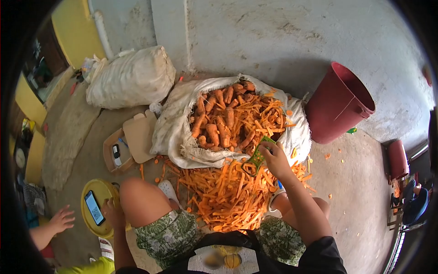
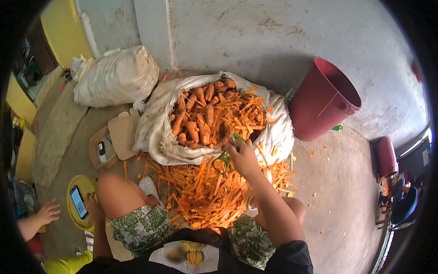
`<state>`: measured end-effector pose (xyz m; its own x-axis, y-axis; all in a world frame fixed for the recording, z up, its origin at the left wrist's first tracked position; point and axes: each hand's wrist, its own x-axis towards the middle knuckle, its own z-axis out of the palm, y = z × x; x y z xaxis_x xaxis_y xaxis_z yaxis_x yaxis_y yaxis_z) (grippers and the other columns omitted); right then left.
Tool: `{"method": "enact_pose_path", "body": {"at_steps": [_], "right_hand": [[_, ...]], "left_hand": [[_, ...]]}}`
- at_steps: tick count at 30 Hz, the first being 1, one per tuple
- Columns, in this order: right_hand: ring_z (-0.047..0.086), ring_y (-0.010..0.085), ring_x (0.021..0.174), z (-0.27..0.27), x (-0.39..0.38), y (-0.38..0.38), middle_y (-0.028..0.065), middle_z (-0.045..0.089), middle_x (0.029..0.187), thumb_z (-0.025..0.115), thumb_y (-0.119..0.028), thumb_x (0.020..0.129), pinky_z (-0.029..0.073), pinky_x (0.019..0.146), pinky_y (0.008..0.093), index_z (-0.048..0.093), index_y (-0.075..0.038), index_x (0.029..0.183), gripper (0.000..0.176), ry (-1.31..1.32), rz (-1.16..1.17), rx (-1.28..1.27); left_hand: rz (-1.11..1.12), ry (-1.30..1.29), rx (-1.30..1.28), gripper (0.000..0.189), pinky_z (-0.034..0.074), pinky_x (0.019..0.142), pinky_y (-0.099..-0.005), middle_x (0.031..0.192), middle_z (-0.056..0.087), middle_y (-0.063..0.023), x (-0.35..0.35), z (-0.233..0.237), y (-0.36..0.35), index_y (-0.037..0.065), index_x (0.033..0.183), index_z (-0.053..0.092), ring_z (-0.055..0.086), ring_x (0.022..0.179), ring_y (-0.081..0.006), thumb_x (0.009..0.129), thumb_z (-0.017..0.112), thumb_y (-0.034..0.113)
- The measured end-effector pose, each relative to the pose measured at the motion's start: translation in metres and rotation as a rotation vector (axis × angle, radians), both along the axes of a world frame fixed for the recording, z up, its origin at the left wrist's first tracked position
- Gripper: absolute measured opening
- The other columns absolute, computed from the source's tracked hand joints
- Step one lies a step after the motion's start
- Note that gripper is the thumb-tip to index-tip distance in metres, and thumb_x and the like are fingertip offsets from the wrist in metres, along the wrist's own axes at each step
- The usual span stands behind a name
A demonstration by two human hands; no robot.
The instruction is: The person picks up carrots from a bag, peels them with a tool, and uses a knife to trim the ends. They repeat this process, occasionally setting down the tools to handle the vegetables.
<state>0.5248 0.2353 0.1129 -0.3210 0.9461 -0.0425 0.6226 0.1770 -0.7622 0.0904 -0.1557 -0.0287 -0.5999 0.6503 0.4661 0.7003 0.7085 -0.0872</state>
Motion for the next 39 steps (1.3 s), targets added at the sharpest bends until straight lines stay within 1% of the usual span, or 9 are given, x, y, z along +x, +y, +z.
{"method": "enact_pose_path", "body": {"at_steps": [3, 7, 9, 11, 17, 19, 24, 32, 39], "right_hand": [[0.047, 0.0298, 0.092, 0.0, -0.005, -0.003, 0.016, 0.044, 0.096, 0.052, -0.033, 0.084, 0.036, 0.086, 0.0337, 0.055, -0.001, 0.106, 0.039, 0.003, 0.003, -0.025], [0.049, 0.0272, 0.088, 0.002, -0.006, -0.003, 0.0147, 0.045, 0.092, 0.053, -0.03, 0.084, 0.038, 0.081, 0.0332, 0.055, -0.001, 0.106, 0.037, -0.013, -0.001, -0.002], [0.051, 0.0322, 0.078, -0.002, -0.003, 0.001, 0.0166, 0.045, 0.089, 0.058, -0.028, 0.079, 0.042, 0.07, 0.0378, 0.054, 0.003, 0.105, 0.04, -0.064, -0.012, 0.123], [0.052, 0.0321, 0.077, 0.001, 0.001, 0.003, 0.0163, 0.045, 0.088, 0.058, -0.024, 0.078, 0.043, 0.068, 0.0378, 0.055, 0.002, 0.104, 0.037, -0.054, -0.043, 0.163], [0.053, 0.0323, 0.072, 0.007, 0.016, 0.016, 0.0153, 0.047, 0.086, 0.054, -0.006, 0.077, 0.044, 0.064, 0.0387, 0.056, -0.002, 0.097, 0.02, -0.007, -0.114, 0.238], [0.054, 0.033, 0.072, 0.004, 0.02, 0.019, 0.0157, 0.048, 0.087, 0.054, -0.005, 0.077, 0.044, 0.065, 0.0388, 0.056, -0.002, 0.097, 0.021, -0.046, -0.133, 0.234], [0.053, 0.035, 0.074, -0.012, 0.03, 0.03, 0.0163, 0.048, 0.088, 0.051, -0.002, 0.077, 0.044, 0.065, 0.0394, 0.055, -0.003, 0.1, 0.023, -0.105, -0.167, 0.275], [0.053, 0.0352, 0.078, -0.042, 0.076, 0.065, 0.0166, 0.048, 0.09, 0.048, 0.001, 0.077, 0.043, 0.068, 0.0394, 0.056, -0.002, 0.102, 0.026, -0.255, -0.209, 0.187], [0.054, 0.0338, 0.076, -0.056, 0.094, 0.074, 0.0161, 0.049, 0.091, 0.05, 0.002, 0.076, 0.044, 0.066, 0.0383, 0.055, 0.0, 0.095, 0.02, -0.395, -0.313, 0.02]], "left_hand": [[-0.047, 0.007, 0.031, 0.043, 0.034, 0.088, -0.0452, 0.118, 0.043, -0.021, -0.005, -0.004, 0.04, 0.004, 0.112, 0.048, 0.043, 0.108, -0.0367, 0.072, 0.061, 0.012], [-0.201, -0.135, 0.341, 0.043, 0.036, 0.089, -0.0435, 0.115, 0.045, -0.0191, -0.054, -0.002, 0.101, 0.006, 0.112, 0.048, 0.044, 0.107, -0.036, 0.071, 0.062, 0.01], [-0.272, -0.144, 0.348, 0.04, 0.039, 0.085, -0.0414, 0.111, 0.046, -0.0176, -0.054, 0.036, 0.149, 0.005, 0.11, 0.048, 0.047, 0.104, -0.0347, 0.072, 0.061, 0.01], [-0.344, -0.451, 0.328, 0.036, 0.042, 0.082, -0.0393, 0.108, 0.048, -0.0158, -0.03, 0.087, 0.2, 0.004, 0.108, 0.049, 0.051, 0.098, -0.0324, 0.073, 0.059, 0.008], [-0.845, -0.65, -0.529, 0.035, 0.044, 0.077, -0.0374, 0.101, 0.055, -0.0155, -0.003, 0.086, 0.342, 0.005, 0.107, 0.053, 0.055, 0.091, -0.0301, 0.077, 0.058, 0.023], [-0.851, -0.674, -0.752, 0.033, 0.043, 0.077, -0.0364, 0.102, 0.054, -0.0148, 0.017, 0.054, 0.39, 0.005, 0.104, 0.053, 0.053, 0.092, -0.0285, 0.078, 0.058, 0.025], [-0.76, -0.625, -0.892, 0.033, 0.042, 0.08, -0.0374, 0.105, 0.053, -0.0139, 0.06, -0.039, 0.473, 0.007, 0.106, 0.054, 0.052, 0.096, -0.0289, 0.08, 0.055, 0.028], [-0.373, -0.906, -0.496, 0.04, 0.043, 0.084, -0.04, 0.115, 0.048, -0.0162, 0.078, -0.161, 0.536, 0.007, 0.114, 0.048, 0.051, 0.101, -0.0304, 0.08, 0.057, 0.027], [0.008, -1.07, -0.187, 0.043, 0.04, 0.091, -0.041, 0.123, 0.041, -0.0153, 0.022, -0.217, 0.555, 0.009, 0.122, 0.043, 0.045, 0.11, -0.0307, 0.08, 0.053, 0.013]]}}
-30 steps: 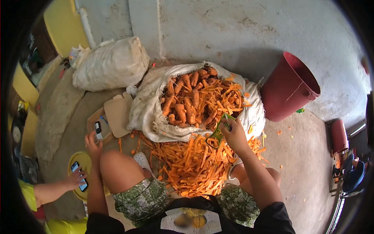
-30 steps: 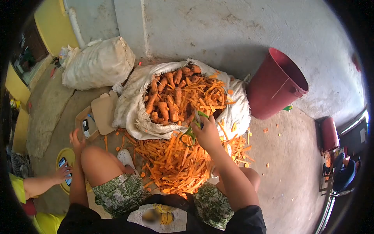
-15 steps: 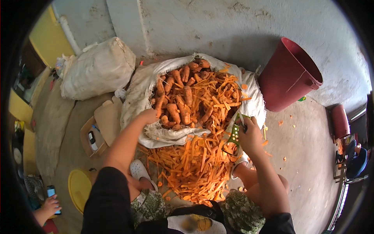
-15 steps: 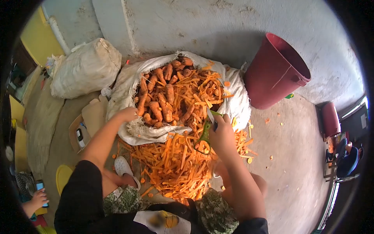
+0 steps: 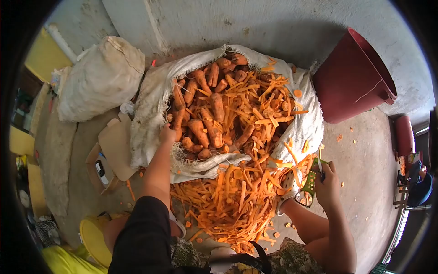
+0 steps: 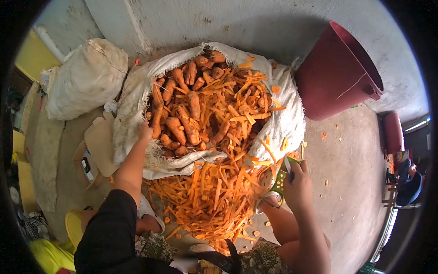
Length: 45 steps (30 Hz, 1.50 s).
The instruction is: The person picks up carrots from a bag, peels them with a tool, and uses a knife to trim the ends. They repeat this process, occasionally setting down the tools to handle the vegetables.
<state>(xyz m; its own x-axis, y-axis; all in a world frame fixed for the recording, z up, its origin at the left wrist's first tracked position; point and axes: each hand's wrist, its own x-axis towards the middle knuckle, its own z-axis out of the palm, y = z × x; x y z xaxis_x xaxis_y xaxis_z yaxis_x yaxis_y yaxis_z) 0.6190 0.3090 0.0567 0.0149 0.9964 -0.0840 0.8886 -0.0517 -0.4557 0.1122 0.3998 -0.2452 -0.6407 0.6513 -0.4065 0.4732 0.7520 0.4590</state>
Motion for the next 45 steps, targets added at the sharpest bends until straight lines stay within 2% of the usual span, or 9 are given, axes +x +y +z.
{"method": "enact_pose_path", "body": {"at_steps": [9, 19, 24, 31, 35, 37, 39, 41, 45], "right_hand": [[0.051, 0.0283, 0.07, -0.017, 0.007, 0.002, 0.0142, 0.047, 0.084, 0.048, 0.004, 0.076, 0.042, 0.063, 0.0338, 0.055, 0.001, 0.093, 0.019, 0.019, -0.02, -0.045], [0.053, 0.0262, 0.07, -0.013, 0.001, 0.0, 0.0134, 0.048, 0.084, 0.048, 0.003, 0.076, 0.042, 0.062, 0.0322, 0.056, 0.001, 0.093, 0.018, 0.036, 0.026, -0.025], [0.054, 0.0258, 0.071, -0.007, -0.003, -0.003, 0.0134, 0.048, 0.085, 0.049, 0.002, 0.077, 0.043, 0.063, 0.032, 0.056, 0.001, 0.091, 0.016, 0.076, -0.01, -0.055], [0.044, 0.0139, 0.059, -0.024, 0.004, -0.002, 0.0081, 0.047, 0.083, 0.049, 0.006, 0.076, 0.037, 0.055, 0.0258, 0.056, 0.0, 0.087, 0.014, 0.061, 0.013, 0.011], [0.045, 0.0135, 0.059, -0.024, -0.006, -0.003, 0.0079, 0.047, 0.082, 0.049, 0.006, 0.076, 0.037, 0.055, 0.0255, 0.055, 0.0, 0.087, 0.014, 0.081, -0.007, -0.015], [0.044, 0.0135, 0.059, -0.02, -0.006, -0.001, 0.0078, 0.047, 0.082, 0.049, 0.005, 0.076, 0.037, 0.055, 0.0254, 0.055, 0.0, 0.087, 0.013, 0.065, 0.031, -0.033], [0.044, 0.0137, 0.059, -0.015, -0.011, 0.0, 0.008, 0.047, 0.082, 0.05, 0.005, 0.076, 0.037, 0.055, 0.0253, 0.055, 0.0, 0.086, 0.012, 0.096, 0.031, 0.001], [0.055, 0.0256, 0.069, -0.004, -0.011, -0.001, 0.0137, 0.051, 0.085, 0.051, -0.002, 0.079, 0.044, 0.062, 0.0322, 0.057, 0.001, 0.09, 0.013, 0.108, 0.033, -0.052], [0.054, 0.0272, 0.071, 0.008, -0.017, -0.007, 0.0135, 0.05, 0.083, 0.053, -0.003, 0.078, 0.043, 0.064, 0.0334, 0.059, -0.001, 0.089, 0.012, 0.111, 0.058, 0.004]], "left_hand": [[-0.74, 0.509, -0.156, 0.044, 0.042, 0.091, -0.0385, 0.132, 0.034, -0.0086, -0.008, 0.032, 0.029, 0.014, 0.124, 0.042, 0.04, 0.117, -0.0272, 0.082, 0.049, 0.005], [-0.602, 0.626, -0.526, 0.038, 0.044, 0.085, -0.0395, 0.119, 0.044, -0.0166, -0.013, 0.015, -0.003, 0.008, 0.119, 0.039, 0.048, 0.106, -0.0302, 0.086, 0.051, 0.02], [-0.042, 0.028, -0.287, 0.053, 0.044, 0.08, -0.0429, 0.097, 0.06, -0.0164, -0.022, 0.021, -0.009, 0.004, 0.127, 0.032, 0.058, 0.09, -0.0289, 0.085, 0.052, 0.03], [-0.111, 0.036, -0.387, 0.06, 0.042, 0.086, -0.0447, 0.113, 0.053, -0.0181, -0.032, -0.015, 0.01, 0.002, 0.127, 0.032, 0.051, 0.105, -0.0302, 0.084, 0.051, 0.038], [0.222, 0.041, -0.311, 0.056, 0.042, 0.085, -0.0459, 0.123, 0.046, -0.0183, -0.062, -0.083, 0.02, -0.001, 0.121, 0.042, 0.047, 0.11, -0.034, 0.082, 0.052, 0.039], [0.241, -0.039, -0.271, 0.048, 0.043, 0.084, -0.046, 0.119, 0.048, -0.0169, -0.048, -0.054, 0.015, -0.001, 0.117, 0.045, 0.053, 0.102, -0.0314, 0.085, 0.051, 0.033], [0.415, -0.65, 0.097, 0.039, 0.046, 0.079, -0.0437, 0.105, 0.054, -0.0146, -0.059, -0.052, -0.001, -0.001, 0.116, 0.046, 0.057, 0.091, -0.0245, 0.087, 0.049, 0.025], [0.355, -0.679, 0.025, 0.031, 0.048, 0.073, -0.0401, 0.098, 0.056, -0.0118, -0.023, 0.036, -0.013, 0.001, 0.112, 0.048, 0.059, 0.083, -0.0196, 0.087, 0.048, 0.02], [0.109, -1.03, 0.149, 0.03, 0.038, 0.089, -0.0469, 0.102, 0.055, -0.0112, -0.019, 0.096, -0.027, 0.003, 0.11, 0.047, 0.059, 0.085, -0.0216, 0.087, 0.045, 0.022]]}}
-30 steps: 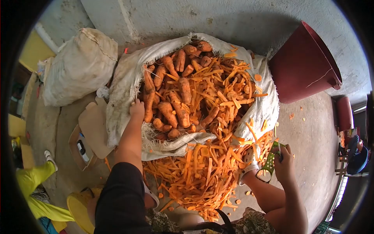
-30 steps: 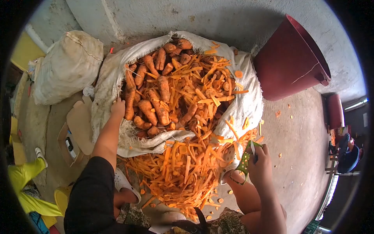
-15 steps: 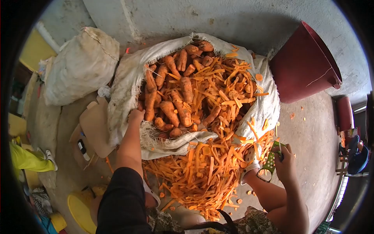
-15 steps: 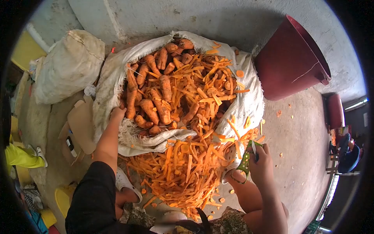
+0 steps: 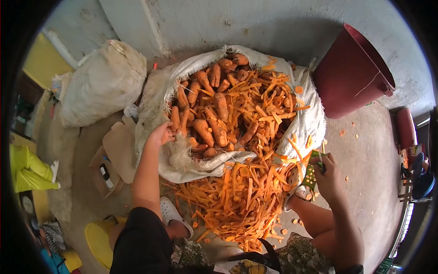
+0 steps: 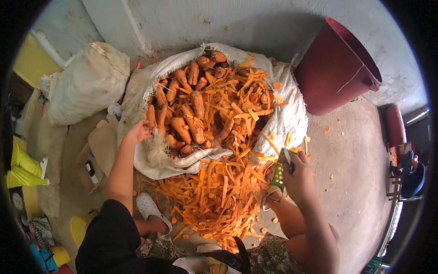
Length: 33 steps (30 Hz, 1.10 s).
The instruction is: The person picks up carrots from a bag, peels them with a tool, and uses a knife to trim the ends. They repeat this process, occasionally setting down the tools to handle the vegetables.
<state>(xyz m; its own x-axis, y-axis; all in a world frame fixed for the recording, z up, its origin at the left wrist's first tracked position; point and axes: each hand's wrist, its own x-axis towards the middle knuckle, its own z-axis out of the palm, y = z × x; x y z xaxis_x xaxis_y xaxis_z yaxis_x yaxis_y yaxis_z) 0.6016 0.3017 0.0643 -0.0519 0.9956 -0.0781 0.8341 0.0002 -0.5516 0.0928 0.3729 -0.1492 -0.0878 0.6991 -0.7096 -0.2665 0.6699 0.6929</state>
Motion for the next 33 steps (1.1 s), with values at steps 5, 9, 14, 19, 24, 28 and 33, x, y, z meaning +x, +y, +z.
{"method": "enact_pose_path", "body": {"at_steps": [5, 9, 14, 19, 24, 28, 33], "right_hand": [[0.053, 0.0299, 0.072, 0.028, -0.015, -0.012, 0.0129, 0.049, 0.084, 0.052, -0.003, 0.078, 0.043, 0.063, 0.0353, 0.059, -0.002, 0.09, 0.013, 0.075, 0.088, 0.14], [0.053, 0.0323, 0.071, 0.045, -0.023, -0.022, 0.0153, 0.048, 0.085, 0.053, -0.004, 0.077, 0.043, 0.064, 0.0367, 0.055, -0.002, 0.105, 0.028, 0.153, 0.143, 0.198], [0.048, 0.0199, 0.062, 0.053, -0.039, -0.027, 0.0105, 0.048, 0.08, 0.052, -0.006, 0.081, 0.04, 0.06, 0.0299, 0.058, -0.001, 0.088, 0.01, 0.252, 0.169, 0.337], [0.044, 0.014, 0.061, 0.066, -0.063, -0.034, 0.0061, 0.048, 0.075, 0.049, -0.007, 0.085, 0.038, 0.056, 0.0282, 0.057, -0.002, 0.089, 0.01, 0.573, 0.108, 0.202], [0.036, 0.0057, 0.058, 0.072, -0.075, -0.049, -0.0019, 0.042, 0.071, 0.05, -0.007, 0.086, 0.03, 0.051, 0.0215, 0.051, -0.005, 0.098, 0.011, 0.88, 0.106, 0.1], [0.044, 0.0076, 0.061, 0.089, -0.088, -0.069, 0.0003, 0.049, 0.076, 0.052, -0.008, 0.086, 0.036, 0.054, 0.0223, 0.047, -0.005, 0.104, 0.019, 1.136, -0.002, 0.084], [0.049, 0.0086, 0.06, 0.095, -0.091, -0.081, 0.0025, 0.054, 0.077, 0.055, -0.013, 0.086, 0.04, 0.051, 0.0235, 0.048, -0.002, 0.106, 0.024, 1.277, -0.101, -0.106]], "left_hand": [[0.022, -0.191, 0.223, 0.041, 0.035, 0.092, -0.0526, 0.101, 0.054, -0.013, 0.019, 0.078, -0.021, 0.002, 0.113, 0.043, 0.059, 0.085, -0.0285, 0.081, 0.039, 0.026], [0.164, -0.178, 0.193, 0.05, 0.04, 0.087, -0.0533, 0.111, 0.044, -0.02, 0.066, 0.136, -0.056, 0.001, 0.119, 0.033, 0.056, 0.092, -0.0401, 0.075, 0.042, 0.022], [0.206, -0.408, 0.282, 0.053, 0.043, 0.084, -0.0536, 0.111, 0.046, -0.0205, 0.117, 0.186, -0.102, -0.003, 0.122, 0.032, 0.05, 0.102, -0.0408, 0.076, 0.034, 0.024], [-0.144, -0.734, 0.408, 0.043, 0.046, 0.067, -0.041, 0.091, 0.053, -0.014, 0.184, 0.249, -0.151, -0.001, 0.107, 0.045, 0.053, 0.078, -0.0224, 0.083, 0.033, 0.033], [-0.197, -0.836, 0.296, 0.046, 0.046, 0.062, -0.0379, 0.08, 0.054, -0.0104, 0.221, 0.271, -0.193, 0.002, 0.104, 0.047, 0.053, 0.067, -0.0209, 0.09, 0.034, 0.043], [-0.08, -0.868, 0.182, 0.043, 0.045, 0.06, -0.0392, 0.078, 0.054, -0.0106, 0.239, 0.277, -0.212, 0.002, 0.1, 0.048, 0.054, 0.063, -0.021, 0.092, 0.032, 0.041], [-0.042, -0.692, 0.189, 0.034, 0.045, 0.058, -0.0327, 0.08, 0.055, -0.0087, 0.259, 0.276, -0.213, 0.005, 0.103, 0.049, 0.054, 0.064, -0.0187, 0.094, 0.03, 0.032]]}}
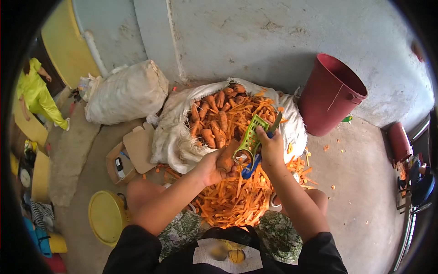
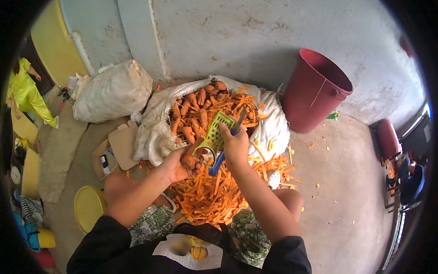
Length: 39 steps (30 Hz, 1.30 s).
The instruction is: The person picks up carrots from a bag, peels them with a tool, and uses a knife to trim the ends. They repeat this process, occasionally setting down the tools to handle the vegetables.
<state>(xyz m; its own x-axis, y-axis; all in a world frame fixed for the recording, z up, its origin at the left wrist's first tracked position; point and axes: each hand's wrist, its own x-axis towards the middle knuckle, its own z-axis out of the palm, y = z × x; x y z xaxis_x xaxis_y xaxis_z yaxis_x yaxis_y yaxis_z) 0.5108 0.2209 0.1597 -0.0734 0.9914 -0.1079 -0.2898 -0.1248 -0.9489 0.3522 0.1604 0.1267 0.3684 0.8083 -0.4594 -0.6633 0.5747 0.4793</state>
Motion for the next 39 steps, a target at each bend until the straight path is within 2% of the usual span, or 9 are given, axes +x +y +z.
{"method": "enact_pose_path", "body": {"at_steps": [5, 7, 14, 18, 29, 31, 35, 37, 39], "right_hand": [[0.047, 0.0079, 0.057, -0.026, -0.018, 0.0, 0.0019, 0.053, 0.072, 0.054, -0.016, 0.087, 0.038, 0.05, 0.0237, 0.051, -0.002, 0.091, 0.016, -0.004, -0.056, -0.094], [0.047, 0.0083, 0.058, -0.034, -0.027, -0.002, 0.0017, 0.053, 0.071, 0.053, -0.016, 0.087, 0.038, 0.051, 0.0242, 0.05, -0.001, 0.089, 0.015, -0.142, -0.041, 0.091], [0.051, 0.0179, 0.056, -0.041, -0.037, 0.002, 0.0138, 0.055, 0.07, 0.048, -0.012, 0.088, 0.04, 0.052, 0.0307, 0.045, 0.004, 0.097, 0.018, -0.482, -0.188, 0.518], [0.053, 0.0197, 0.056, -0.042, -0.036, -0.009, 0.0146, 0.056, 0.069, 0.048, -0.011, 0.088, 0.041, 0.051, 0.032, 0.045, 0.004, 0.098, 0.018, -0.61, -0.157, 0.446], [0.057, 0.0347, 0.064, -0.06, -0.021, 0.032, 0.0223, 0.058, 0.074, 0.044, -0.014, 0.089, 0.042, 0.054, 0.0382, 0.046, 0.002, 0.09, 0.017, -0.886, -0.382, 0.351], [0.055, 0.0296, 0.059, -0.08, 0.017, 0.077, 0.0195, 0.057, 0.074, 0.044, -0.017, 0.09, 0.041, 0.054, 0.0361, 0.046, 0.002, 0.086, 0.019, -0.919, -0.596, 0.316], [0.045, 0.016, 0.052, -0.068, 0.035, 0.087, 0.0093, 0.052, 0.069, 0.046, -0.022, 0.09, 0.041, 0.051, 0.0303, 0.049, 0.001, 0.085, 0.023, -0.698, -0.677, 0.281], [0.045, 0.0111, 0.053, -0.046, 0.007, 0.058, 0.0061, 0.053, 0.071, 0.05, -0.023, 0.089, 0.04, 0.048, 0.0262, 0.052, -0.001, 0.09, 0.023, -0.268, -0.34, 0.12], [0.047, 0.0084, 0.054, -0.039, -0.012, 0.032, 0.0028, 0.053, 0.07, 0.055, -0.022, 0.087, 0.041, 0.047, 0.0236, 0.053, -0.002, 0.095, 0.022, -0.247, -0.14, 0.081]], "left_hand": [[-0.042, -0.054, -0.004, 0.034, 0.045, 0.055, -0.0316, 0.085, 0.058, -0.0064, 0.007, -0.022, 0.003, 0.007, 0.104, 0.05, 0.056, 0.07, -0.0179, 0.093, 0.031, 0.033], [-0.006, -0.165, -0.016, 0.034, 0.045, 0.054, -0.032, 0.088, 0.058, -0.0061, 0.008, -0.022, 0.001, 0.007, 0.105, 0.05, 0.057, 0.073, -0.0182, 0.093, 0.031, 0.033], [0.106, -0.23, -0.087, 0.036, 0.048, 0.06, -0.0349, 0.096, 0.056, -0.0095, 0.006, -0.024, -0.002, 0.005, 0.109, 0.047, 0.057, 0.078, -0.0224, 0.094, 0.029, 0.032], [0.084, -0.281, -0.059, 0.037, 0.048, 0.063, -0.0338, 0.096, 0.056, -0.0092, 0.005, -0.033, -0.001, 0.005, 0.109, 0.046, 0.056, 0.08, -0.0213, 0.094, 0.026, 0.033], [-0.124, 0.121, -0.033, 0.032, 0.046, 0.057, -0.0272, 0.073, 0.052, -0.0025, 0.004, -0.021, -0.008, 0.007, 0.099, 0.047, 0.049, 0.063, -0.0105, 0.096, 0.027, 0.032], [-0.279, 0.13, 0.023, 0.039, 0.046, 0.063, -0.0275, 0.088, 0.052, -0.0046, 0.011, -0.022, -0.028, 0.004, 0.111, 0.044, 0.051, 0.073, -0.0123, 0.095, 0.029, 0.036], [-0.089, -0.07, -0.082, 0.037, 0.046, 0.065, -0.0315, 0.091, 0.051, -0.0077, 0.001, -0.03, -0.017, 0.004, 0.112, 0.043, 0.052, 0.075, -0.0152, 0.094, 0.032, 0.035], [-0.025, -0.109, -0.08, 0.036, 0.046, 0.063, -0.0338, 0.092, 0.052, -0.0104, -0.004, -0.036, -0.01, 0.005, 0.113, 0.042, 0.053, 0.076, -0.0178, 0.094, 0.034, 0.034], [0.009, -0.077, -0.114, 0.033, 0.048, 0.062, -0.0358, 0.096, 0.053, -0.0061, -0.005, -0.042, -0.006, 0.008, 0.113, 0.044, 0.055, 0.077, -0.0193, 0.091, 0.041, 0.033]]}}
